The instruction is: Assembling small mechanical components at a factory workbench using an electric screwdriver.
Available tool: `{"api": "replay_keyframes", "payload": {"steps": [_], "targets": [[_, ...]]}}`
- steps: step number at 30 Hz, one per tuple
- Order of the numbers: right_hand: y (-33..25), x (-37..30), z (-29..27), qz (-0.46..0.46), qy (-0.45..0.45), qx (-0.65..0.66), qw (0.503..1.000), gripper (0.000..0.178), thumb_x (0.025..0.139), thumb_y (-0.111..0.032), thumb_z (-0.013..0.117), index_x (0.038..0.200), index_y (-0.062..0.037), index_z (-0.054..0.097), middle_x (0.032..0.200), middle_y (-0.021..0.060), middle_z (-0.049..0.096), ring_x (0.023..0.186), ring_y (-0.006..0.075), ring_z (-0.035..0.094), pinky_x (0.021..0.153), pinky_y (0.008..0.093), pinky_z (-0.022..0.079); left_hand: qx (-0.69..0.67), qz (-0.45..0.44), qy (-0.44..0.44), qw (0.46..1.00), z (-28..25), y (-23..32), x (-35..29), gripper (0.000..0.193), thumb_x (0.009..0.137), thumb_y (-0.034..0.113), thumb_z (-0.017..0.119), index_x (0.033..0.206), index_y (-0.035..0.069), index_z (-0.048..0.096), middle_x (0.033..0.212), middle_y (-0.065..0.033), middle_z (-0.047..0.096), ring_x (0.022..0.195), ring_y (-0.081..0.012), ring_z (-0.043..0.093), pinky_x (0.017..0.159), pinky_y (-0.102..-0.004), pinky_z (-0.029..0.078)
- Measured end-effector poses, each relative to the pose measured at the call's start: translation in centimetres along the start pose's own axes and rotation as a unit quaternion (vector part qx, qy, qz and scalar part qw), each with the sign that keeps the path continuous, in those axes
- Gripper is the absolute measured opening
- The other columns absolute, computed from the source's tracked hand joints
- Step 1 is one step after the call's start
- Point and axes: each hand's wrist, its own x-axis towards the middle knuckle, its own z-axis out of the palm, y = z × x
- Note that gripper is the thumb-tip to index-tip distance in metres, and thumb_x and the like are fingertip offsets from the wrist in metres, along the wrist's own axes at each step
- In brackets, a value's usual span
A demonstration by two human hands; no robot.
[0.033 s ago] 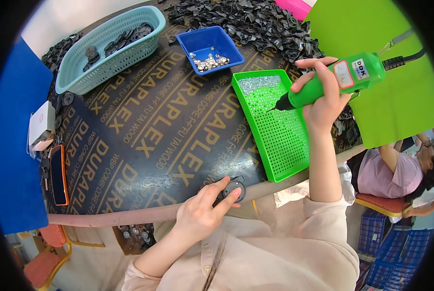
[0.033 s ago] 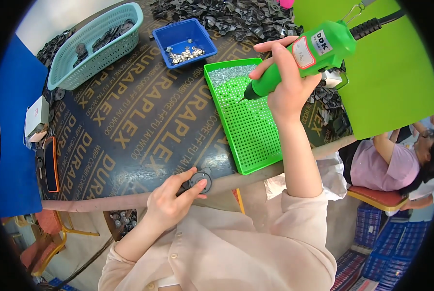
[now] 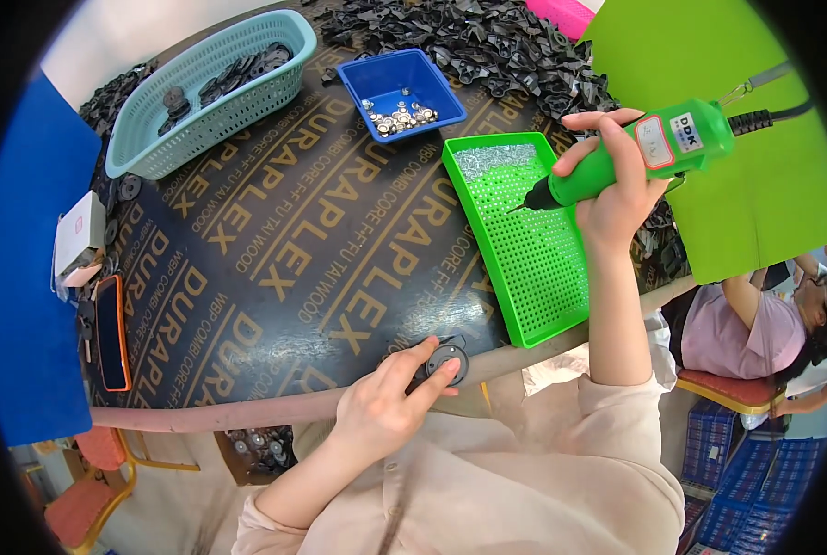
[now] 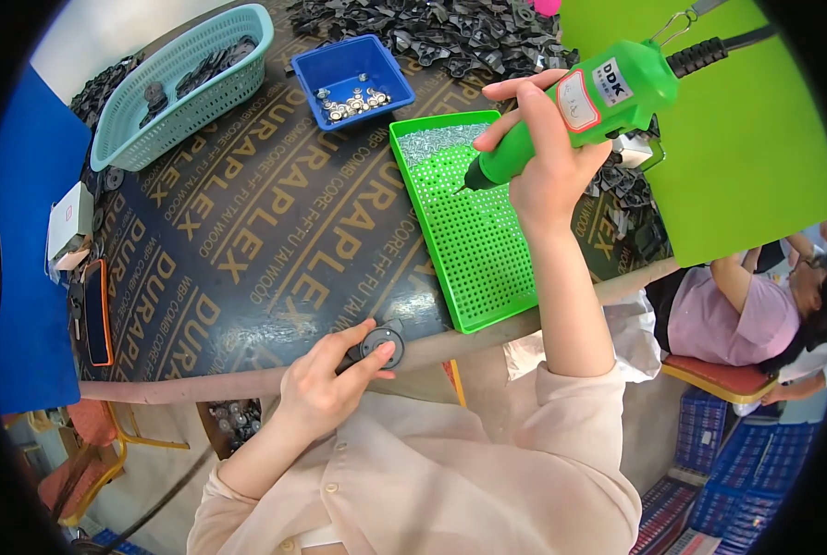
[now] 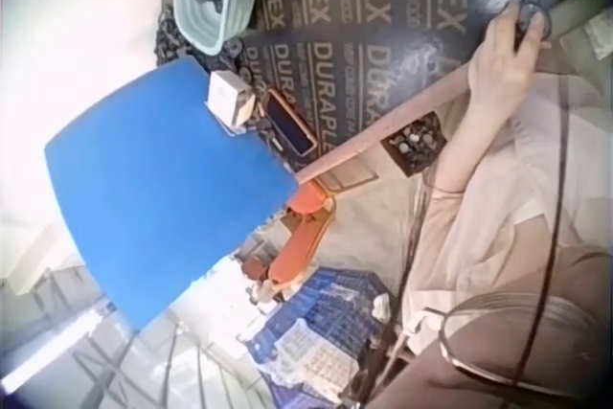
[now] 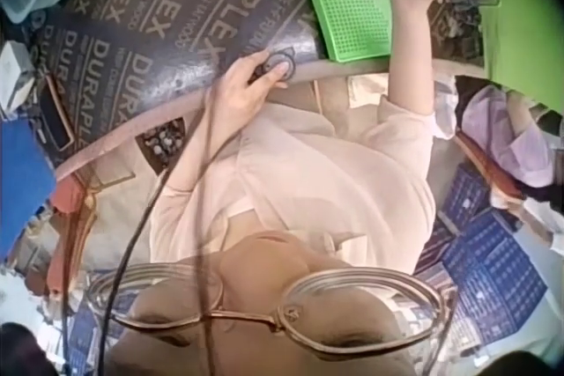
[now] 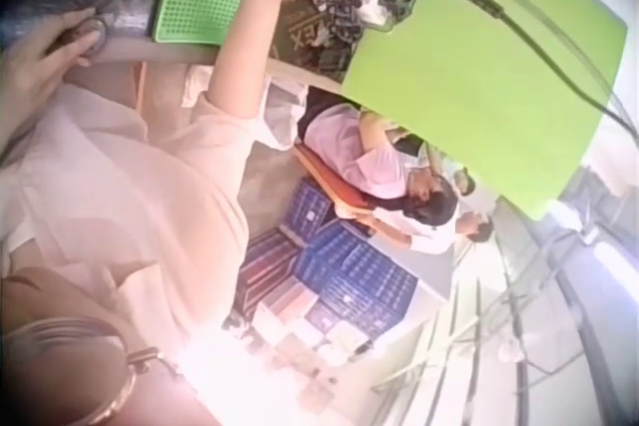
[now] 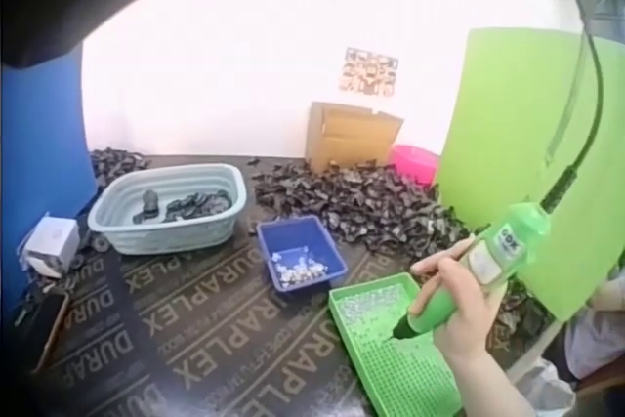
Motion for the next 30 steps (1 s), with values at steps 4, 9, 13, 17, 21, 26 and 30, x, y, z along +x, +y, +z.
{"api": "replay_keyframes", "payload": {"steps": [4, 9, 13, 17, 21, 26, 30], "targets": [[0.3, 0.0, 0.1, 0.0, -0.012, -0.014, 1.0, 0.011, 0.086, -0.003, 0.053, 0.088, 0.0077, 0.055, 0.081, 0.0208, 0.062, 0.045, 0.0232, 0.058, 0.041, 0.0301, 0.046, -0.006, 0.001, -0.01, 1.0, 0.0, -0.2, -0.1, 0.036, 0.07, 0.016, 0.076, 0.105, 0.011, 0.069, 0.107, -0.014, 0.062, 0.08, -0.0205, 0.064, 0.057, -0.027, 0.055], [0.4, -0.1, 0.1, 0.0, -0.015, -0.014, 1.0, 0.011, 0.086, -0.003, 0.054, 0.089, 0.0071, 0.053, 0.082, 0.021, 0.062, 0.045, 0.0228, 0.058, 0.041, 0.0296, 0.046, -0.005, -0.003, -0.011, 1.0, 0.0, -0.2, 0.0, 0.037, 0.07, 0.017, 0.076, 0.107, 0.012, 0.069, 0.107, -0.0137, 0.062, 0.08, -0.0199, 0.064, 0.056, -0.0268, 0.055], [0.5, -0.1, 0.0, 0.0, -0.02, -0.024, 1.0, 0.01, 0.086, -0.004, 0.054, 0.089, 0.0063, 0.053, 0.082, 0.0209, 0.063, 0.046, 0.0219, 0.058, 0.042, 0.0293, 0.046, -0.004, 0.001, -0.005, 1.0, 0.0, -0.2, 0.0, 0.037, 0.07, 0.017, 0.076, 0.106, 0.012, 0.069, 0.107, -0.0134, 0.062, 0.08, -0.0196, 0.064, 0.056, -0.0267, 0.055], [0.5, -0.1, 0.1, 0.006, -0.015, -0.019, 1.0, 0.011, 0.086, -0.004, 0.054, 0.088, 0.0065, 0.054, 0.084, 0.02, 0.063, 0.046, 0.0217, 0.059, 0.043, 0.0295, 0.046, -0.031, -0.032, 0.005, 0.999, -0.2, 0.4, 0.5, 0.042, 0.059, 0.005, 0.081, 0.099, 0.012, 0.071, 0.102, -0.0144, 0.064, 0.075, -0.0233, 0.066, 0.056, -0.0287, 0.055], [0.4, -0.1, 0.2, 0.007, -0.029, -0.031, 0.999, 0.012, 0.086, -0.004, 0.053, 0.092, 0.0067, 0.053, 0.085, 0.0204, 0.063, 0.046, 0.022, 0.058, 0.044, 0.0297, 0.046, -0.028, -0.03, 0.0, 0.999, -0.1, 0.1, 0.2, 0.041, 0.059, 0.005, 0.081, 0.099, 0.012, 0.072, 0.102, -0.0144, 0.064, 0.074, -0.0225, 0.066, 0.055, -0.0284, 0.055], [-1.2, -0.1, -0.3, -0.067, -0.027, -0.014, 0.997, 0.017, 0.089, -0.007, 0.054, 0.094, 0.0084, 0.056, 0.087, 0.0228, 0.064, 0.046, 0.0217, 0.06, 0.045, 0.0284, 0.047, 0.001, -0.003, 0.003, 1.0, 0.0, -0.2, -0.1, 0.033, 0.071, 0.018, 0.076, 0.103, 0.011, 0.069, 0.105, -0.0127, 0.063, 0.079, -0.019, 0.064, 0.057, -0.0258, 0.055], [-5.9, -1.9, -0.3, -0.026, -0.091, 0.127, 0.987, 0.022, 0.094, -0.011, 0.046, 0.106, 0.0069, 0.05, 0.097, 0.029, 0.06, 0.053, 0.0253, 0.061, 0.046, 0.0295, 0.049, 0.006, -0.006, -0.007, 1.0, -0.4, -0.1, 0.1, 0.033, 0.072, 0.019, 0.076, 0.103, 0.011, 0.069, 0.105, -0.013, 0.063, 0.079, -0.0193, 0.064, 0.057, -0.0253, 0.054]]}}
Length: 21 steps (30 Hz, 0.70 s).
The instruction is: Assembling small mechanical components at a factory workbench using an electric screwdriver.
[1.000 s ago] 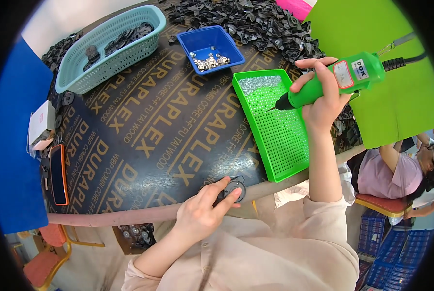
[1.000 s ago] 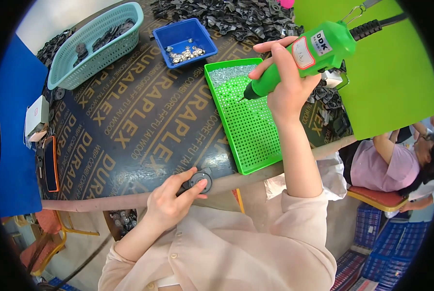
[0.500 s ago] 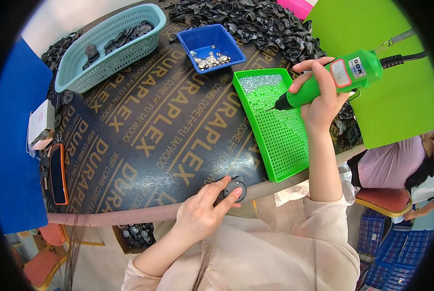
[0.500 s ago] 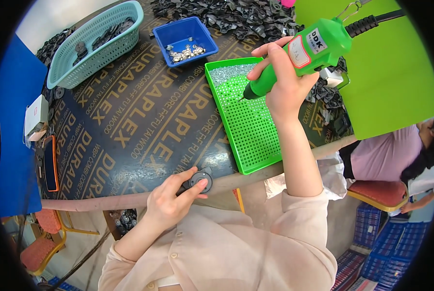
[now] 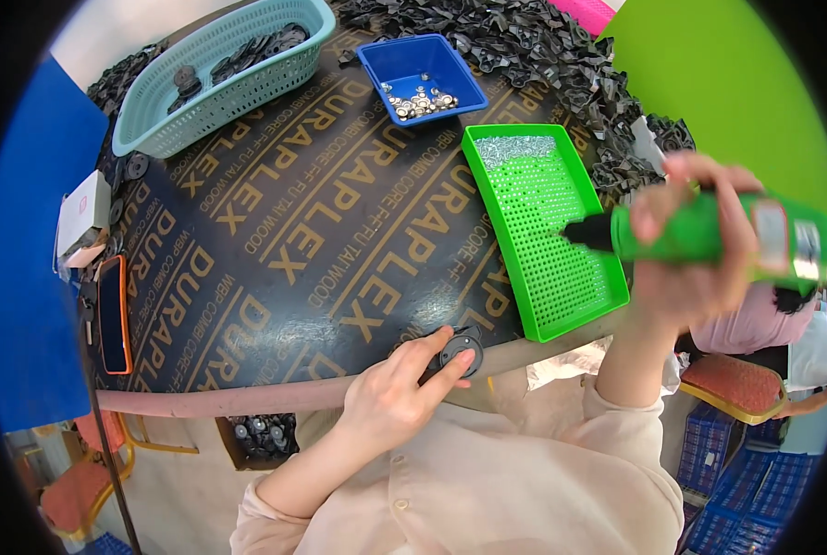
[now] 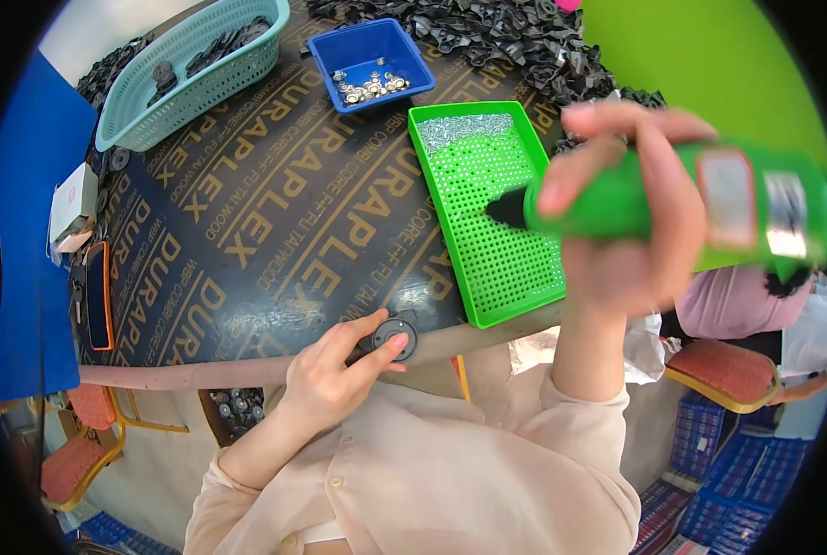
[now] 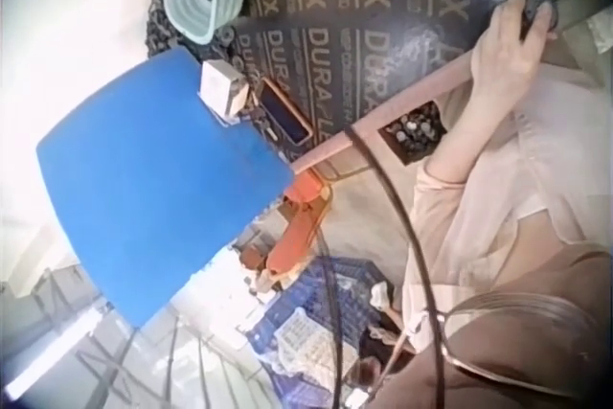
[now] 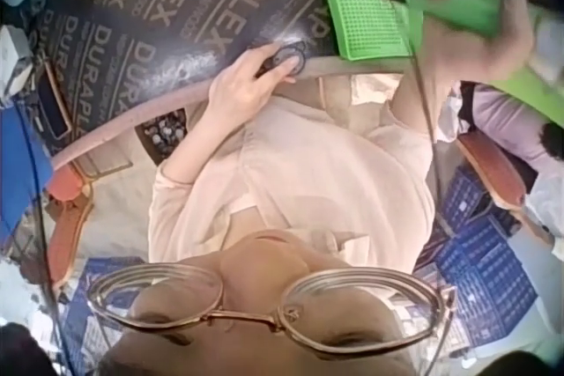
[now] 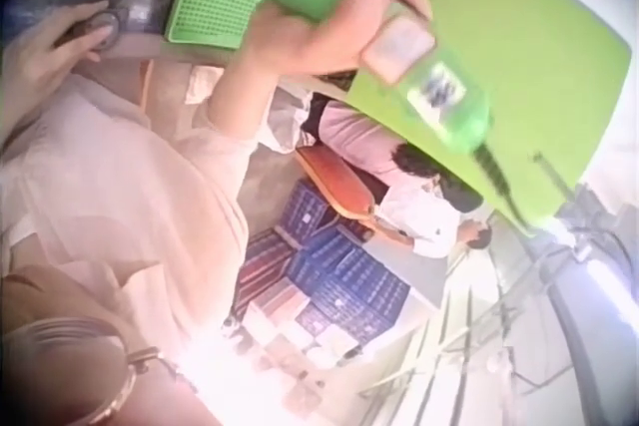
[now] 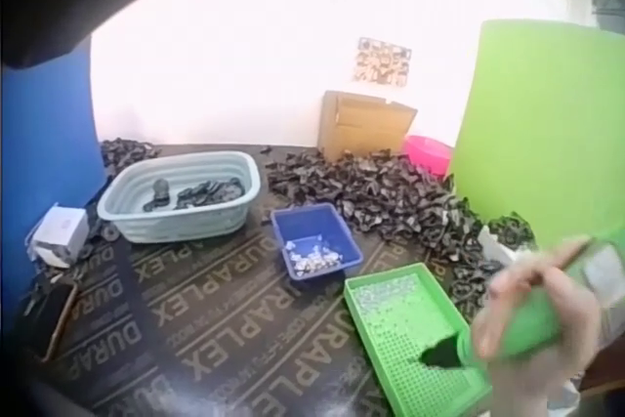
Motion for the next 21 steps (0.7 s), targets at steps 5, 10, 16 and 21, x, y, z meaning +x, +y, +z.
{"api": "replay_keyframes", "payload": {"steps": [5, 10, 16, 21], "targets": [[-4.7, -4.5, 3.4, 0.094, -0.149, 0.052, 0.983, 0.021, 0.09, -0.012, 0.048, 0.105, -0.0007, 0.038, 0.094, 0.0266, 0.057, 0.049, 0.026, 0.058, 0.046, 0.0357, 0.051, -0.008, 0.002, -0.011, 1.0, 0.0, 0.2, 0.5, 0.029, 0.076, 0.021, 0.073, 0.102, 0.01, 0.07, 0.106, -0.0134, 0.063, 0.08, -0.0192, 0.064, 0.059, -0.0261, 0.054], [-3.6, -6.2, 4.9, 0.145, -0.152, 0.051, 0.976, 0.02, 0.09, -0.007, 0.047, 0.104, 0.0007, 0.035, 0.094, 0.0299, 0.056, 0.051, 0.0312, 0.061, 0.049, 0.0384, 0.054, -0.005, -0.01, -0.025, 1.0, -0.5, 0.2, 0.4, 0.025, 0.076, 0.021, 0.072, 0.098, 0.009, 0.071, 0.106, -0.0129, 0.063, 0.08, -0.0195, 0.064, 0.06, -0.0267, 0.054], [-3.1, -6.5, 5.3, 0.149, -0.161, 0.017, 0.976, 0.021, 0.089, -0.004, 0.049, 0.106, 0.0007, 0.037, 0.091, 0.0265, 0.058, 0.054, 0.0314, 0.062, 0.052, 0.041, 0.054, -0.005, -0.003, -0.024, 1.0, -0.4, 0.1, 0.3, 0.023, 0.077, 0.02, 0.071, 0.096, 0.008, 0.07, 0.107, -0.0136, 0.062, 0.082, -0.021, 0.064, 0.061, -0.0271, 0.054], [-2.9, -5.6, 4.8, 0.127, -0.268, 0.011, 0.955, 0.026, 0.086, -0.001, 0.053, 0.109, -0.0014, 0.039, 0.086, 0.0205, 0.06, 0.058, 0.03, 0.064, 0.055, 0.0419, 0.054, -0.008, 0.007, -0.052, 0.999, -0.6, 0.2, 0.3, 0.023, 0.076, 0.019, 0.071, 0.095, 0.006, 0.069, 0.109, -0.0156, 0.061, 0.085, -0.0231, 0.064, 0.062, -0.0276, 0.054]]}}
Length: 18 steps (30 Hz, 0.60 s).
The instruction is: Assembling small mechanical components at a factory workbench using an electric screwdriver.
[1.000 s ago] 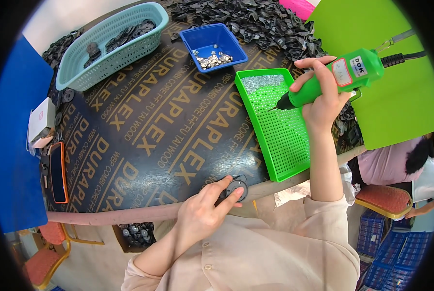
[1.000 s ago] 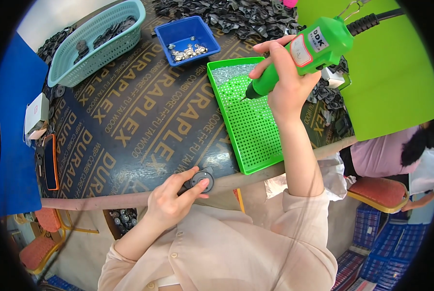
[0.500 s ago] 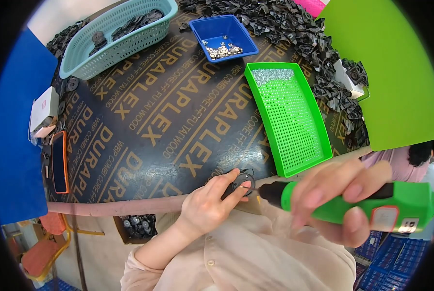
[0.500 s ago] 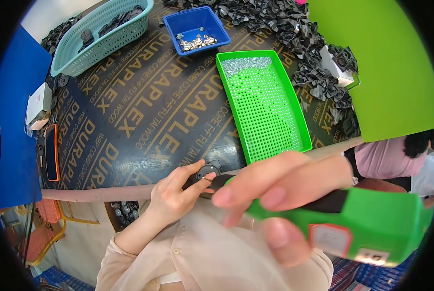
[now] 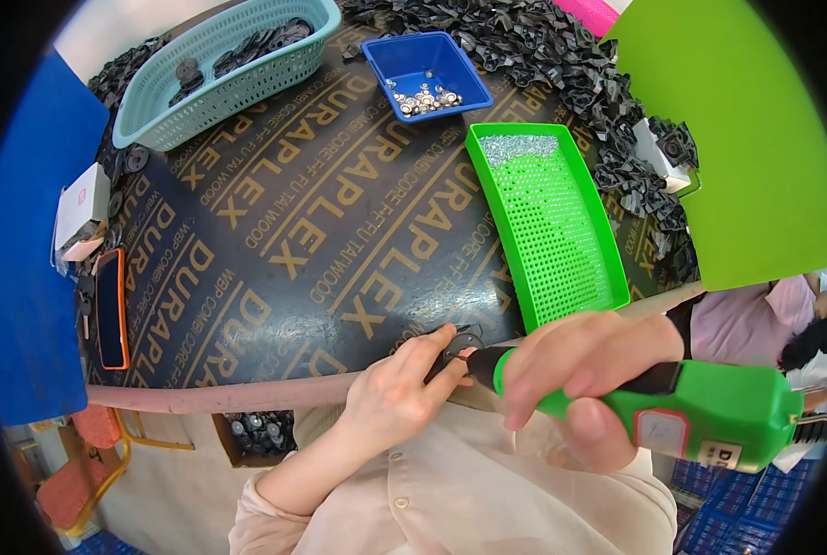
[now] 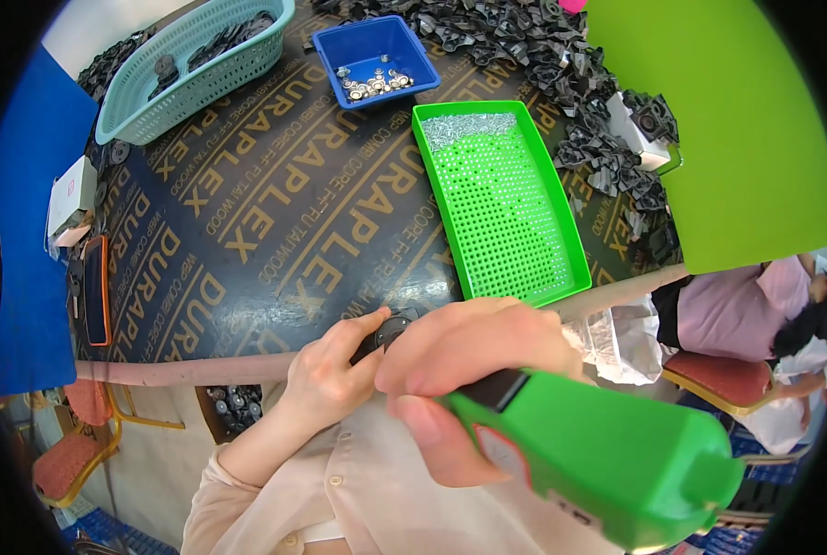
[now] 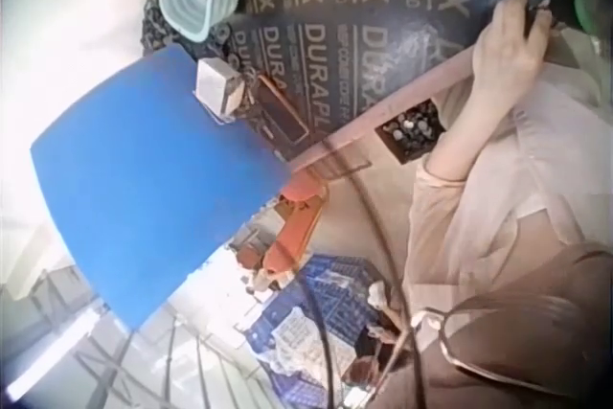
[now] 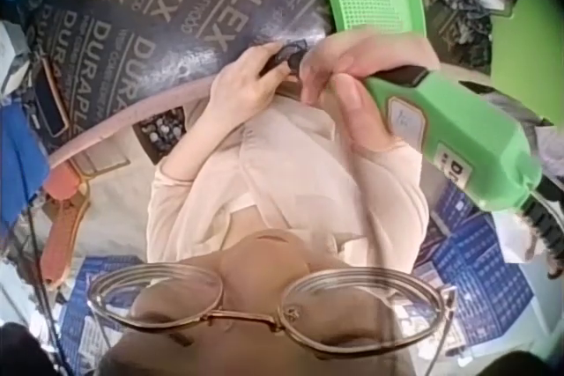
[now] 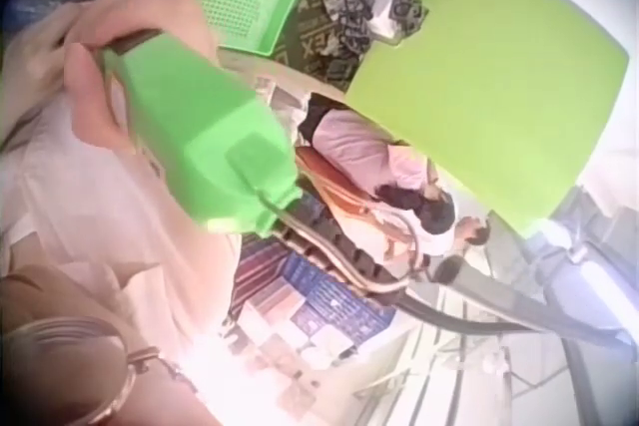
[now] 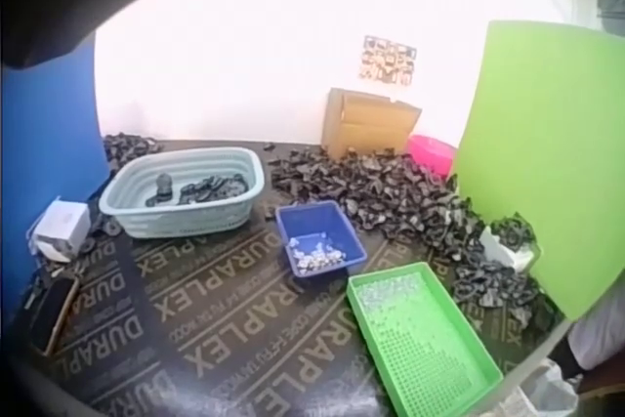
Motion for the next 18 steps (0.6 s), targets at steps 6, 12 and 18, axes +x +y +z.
{"api": "replay_keyframes", "payload": {"steps": [6, 12, 18], "targets": [[0.3, 0.8, 0.1, -0.029, 0.0, 0.015, 0.999, 0.027, 0.086, -0.001, 0.055, 0.11, -0.0017, 0.043, 0.086, 0.0196, 0.061, 0.06, 0.0288, 0.064, 0.056, 0.0411, 0.055, 0.006, -0.001, 0.019, 1.0, 0.3, -0.1, -0.1, 0.027, 0.075, 0.018, 0.071, 0.098, 0.005, 0.068, 0.109, -0.0174, 0.06, 0.085, -0.0235, 0.064, 0.062, -0.0279, 0.054], [2.1, 3.1, -6.5, -0.13, 0.295, -0.099, 0.941, 0.024, 0.092, -0.012, 0.045, 0.108, 0.0055, 0.049, 0.09, 0.0257, 0.06, 0.05, 0.0251, 0.059, 0.045, 0.0328, 0.047, -0.021, -0.02, 0.068, 0.997, 1.0, 0.3, 0.0, 0.041, 0.058, 0.001, 0.075, 0.099, 0.01, 0.071, 0.102, -0.0155, 0.064, 0.077, -0.0236, 0.066, 0.056, -0.0295, 0.055], [7.0, 5.3, -9.6, -0.073, 0.349, -0.139, 0.924, 0.016, 0.087, -0.006, 0.052, 0.086, 0.0096, 0.057, 0.086, 0.0183, 0.06, 0.048, 0.0236, 0.059, 0.042, 0.0296, 0.045, -0.009, -0.019, 0.068, 0.997, 0.8, 0.2, 0.0, 0.042, 0.059, 0.004, 0.078, 0.1, 0.012, 0.071, 0.1, -0.0144, 0.064, 0.076, -0.0233, 0.066, 0.055, -0.029, 0.054]]}}
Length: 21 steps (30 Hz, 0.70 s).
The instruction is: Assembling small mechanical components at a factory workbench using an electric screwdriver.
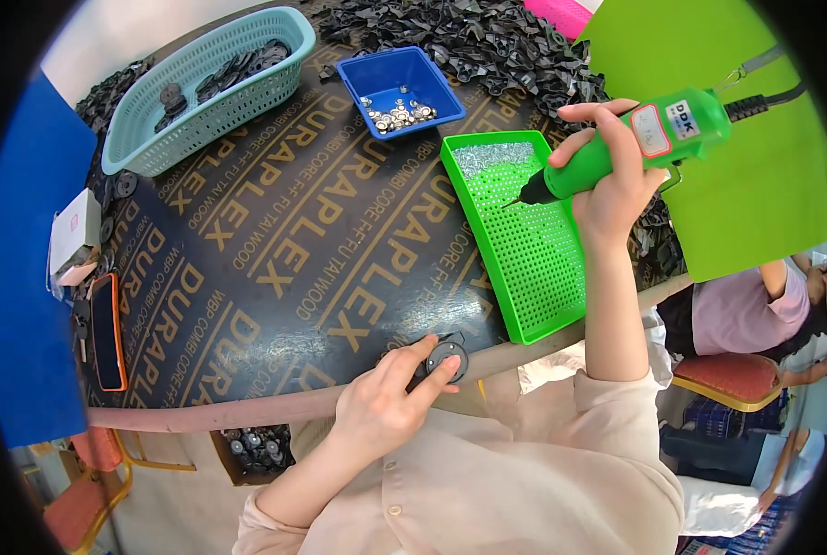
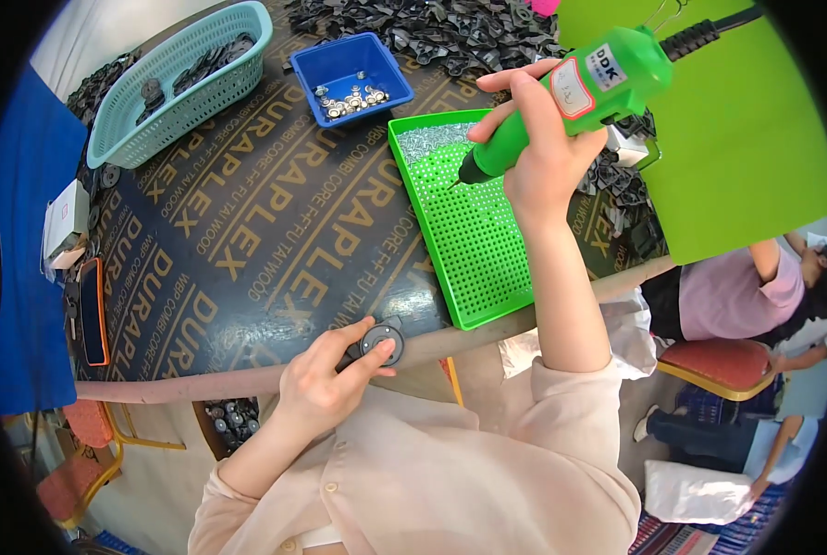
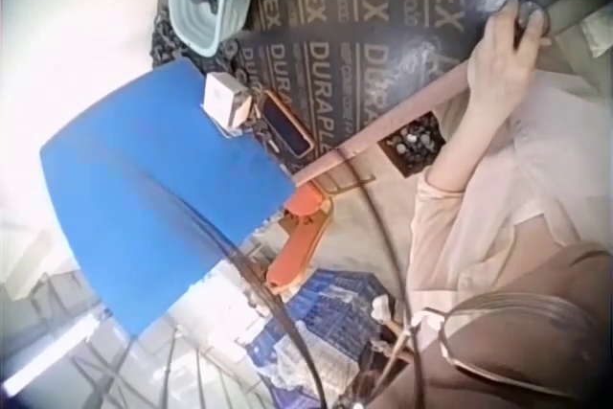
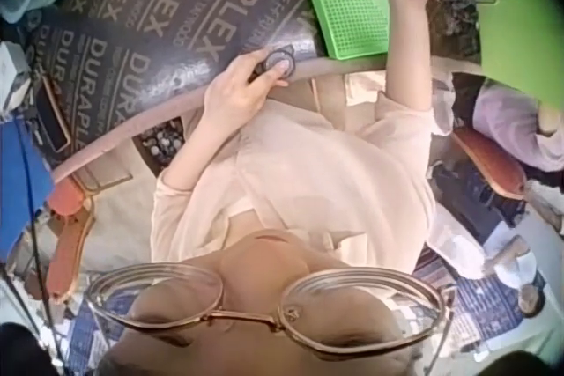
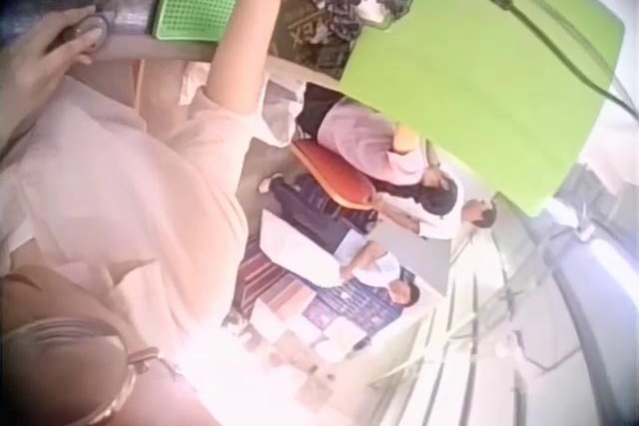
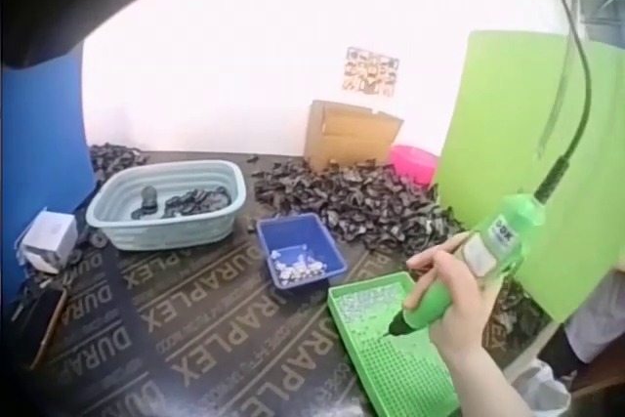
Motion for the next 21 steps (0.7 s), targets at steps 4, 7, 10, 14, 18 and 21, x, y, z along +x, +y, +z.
{"api": "replay_keyframes", "payload": {"steps": [4, 7, 10, 14, 18, 21], "targets": [[0.69, -0.12, 0.01, 0.013, -0.003, 0.003, 1.0, 0.013, 0.086, -0.003, 0.053, 0.085, 0.009, 0.058, 0.086, 0.0176, 0.061, 0.048, 0.0232, 0.06, 0.042, 0.0297, 0.045, 0.016, 0.024, -0.012, 1.0, 0.14, -0.41, -0.22, 0.035, 0.072, 0.02, 0.076, 0.105, 0.011, 0.068, 0.103, -0.0131, 0.063, 0.077, -0.0191, 0.063, 0.056, -0.0254, 0.054], [0.74, -0.03, 0.31, 0.018, 0.004, 0.007, 1.0, 0.011, 0.086, -0.002, 0.053, 0.084, 0.0082, 0.057, 0.084, 0.0176, 0.061, 0.048, 0.0229, 0.059, 0.042, 0.0298, 0.045, 0.015, 0.024, -0.011, 1.0, 0.14, -0.42, -0.17, 0.035, 0.072, 0.019, 0.076, 0.105, 0.012, 0.069, 0.103, -0.013, 0.063, 0.077, -0.0188, 0.063, 0.055, -0.0253, 0.054], [0.72, 0.03, 0.29, 0.019, 0.007, -0.002, 1.0, 0.011, 0.086, -0.002, 0.053, 0.083, 0.0075, 0.057, 0.082, 0.0176, 0.062, 0.047, 0.0225, 0.059, 0.042, 0.0295, 0.045, 0.013, 0.022, -0.013, 1.0, 0.1, -0.34, -0.14, 0.035, 0.071, 0.018, 0.076, 0.104, 0.012, 0.069, 0.103, -0.0131, 0.063, 0.077, -0.0186, 0.063, 0.055, -0.0256, 0.054], [0.71, 0.03, 0.21, 0.018, 0.013, -0.003, 1.0, 0.009, 0.085, -0.003, 0.054, 0.084, 0.0062, 0.055, 0.079, 0.018, 0.062, 0.046, 0.0223, 0.058, 0.042, 0.0294, 0.045, 0.012, 0.021, -0.013, 1.0, 0.1, -0.31, -0.17, 0.035, 0.071, 0.017, 0.076, 0.105, 0.012, 0.069, 0.103, -0.0131, 0.063, 0.077, -0.0186, 0.063, 0.055, -0.0258, 0.054], [0.82, -0.07, 0.25, 0.019, 0.012, -0.006, 1.0, 0.009, 0.085, -0.004, 0.055, 0.087, 0.0048, 0.053, 0.077, 0.0193, 0.063, 0.046, 0.022, 0.058, 0.042, 0.0295, 0.045, 0.011, 0.021, -0.011, 1.0, 0.14, -0.42, -0.23, 0.035, 0.071, 0.016, 0.076, 0.105, 0.012, 0.069, 0.103, -0.0129, 0.063, 0.077, -0.0185, 0.063, 0.055, -0.0258, 0.054], [0.93, -0.05, 0.22, 0.022, 0.008, -0.006, 1.0, 0.009, 0.085, -0.004, 0.055, 0.088, 0.0045, 0.053, 0.077, 0.0198, 0.064, 0.046, 0.0221, 0.058, 0.042, 0.0298, 0.045, 0.011, 0.021, -0.012, 1.0, 0.07, -0.39, -0.22, 0.035, 0.071, 0.016, 0.076, 0.104, 0.011, 0.069, 0.103, -0.0128, 0.063, 0.078, -0.0185, 0.063, 0.055, -0.0259, 0.054]]}}
